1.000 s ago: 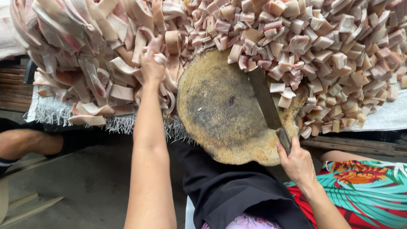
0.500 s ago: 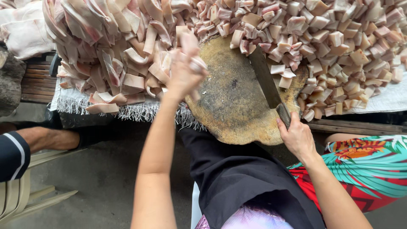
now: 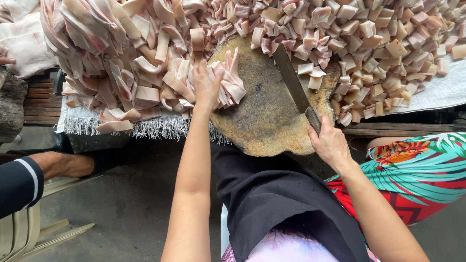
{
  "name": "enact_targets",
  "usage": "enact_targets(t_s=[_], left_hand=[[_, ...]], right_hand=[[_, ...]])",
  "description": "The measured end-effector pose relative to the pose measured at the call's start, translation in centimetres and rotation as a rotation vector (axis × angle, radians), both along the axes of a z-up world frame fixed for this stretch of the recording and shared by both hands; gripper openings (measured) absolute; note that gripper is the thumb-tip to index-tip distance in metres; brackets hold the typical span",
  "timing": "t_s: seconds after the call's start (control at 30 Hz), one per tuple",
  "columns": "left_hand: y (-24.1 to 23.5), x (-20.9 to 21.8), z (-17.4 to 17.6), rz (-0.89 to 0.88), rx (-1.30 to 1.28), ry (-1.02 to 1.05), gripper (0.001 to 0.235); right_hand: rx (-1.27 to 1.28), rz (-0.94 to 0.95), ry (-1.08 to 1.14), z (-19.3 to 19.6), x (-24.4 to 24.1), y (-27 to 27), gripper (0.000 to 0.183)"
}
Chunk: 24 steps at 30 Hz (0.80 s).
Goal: The person uses a cleaver to cut long strips of pork skin and fat into small cubes on a wooden chopping block.
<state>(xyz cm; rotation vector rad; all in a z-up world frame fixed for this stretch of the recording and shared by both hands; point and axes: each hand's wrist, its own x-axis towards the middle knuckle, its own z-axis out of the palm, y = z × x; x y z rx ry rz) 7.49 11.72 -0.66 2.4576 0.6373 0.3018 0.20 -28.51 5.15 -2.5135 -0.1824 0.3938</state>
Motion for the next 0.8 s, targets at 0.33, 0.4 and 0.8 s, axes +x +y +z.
enact_targets(t_s=[0.33,0.4,0.8], left_hand=[[-3.3,-2.5,11.5,-0.265,-0.363,-0.047,0.036],[-5.5,-3.7,15.3,-0.333,-0.416,0.029,0.029],[-8.8,-7.3,13.6,-0.423,-0.575,0.061,0.023]], right_hand=[[0.088,-0.076,0.051,2.2,-3.1,-1.7,0.036],[0.089,-0.117,0.097,2.4,-3.8,-2.0,0.035],[0.096,-0.127,0.098,1.4,-3.6,-2.7,0.039]])
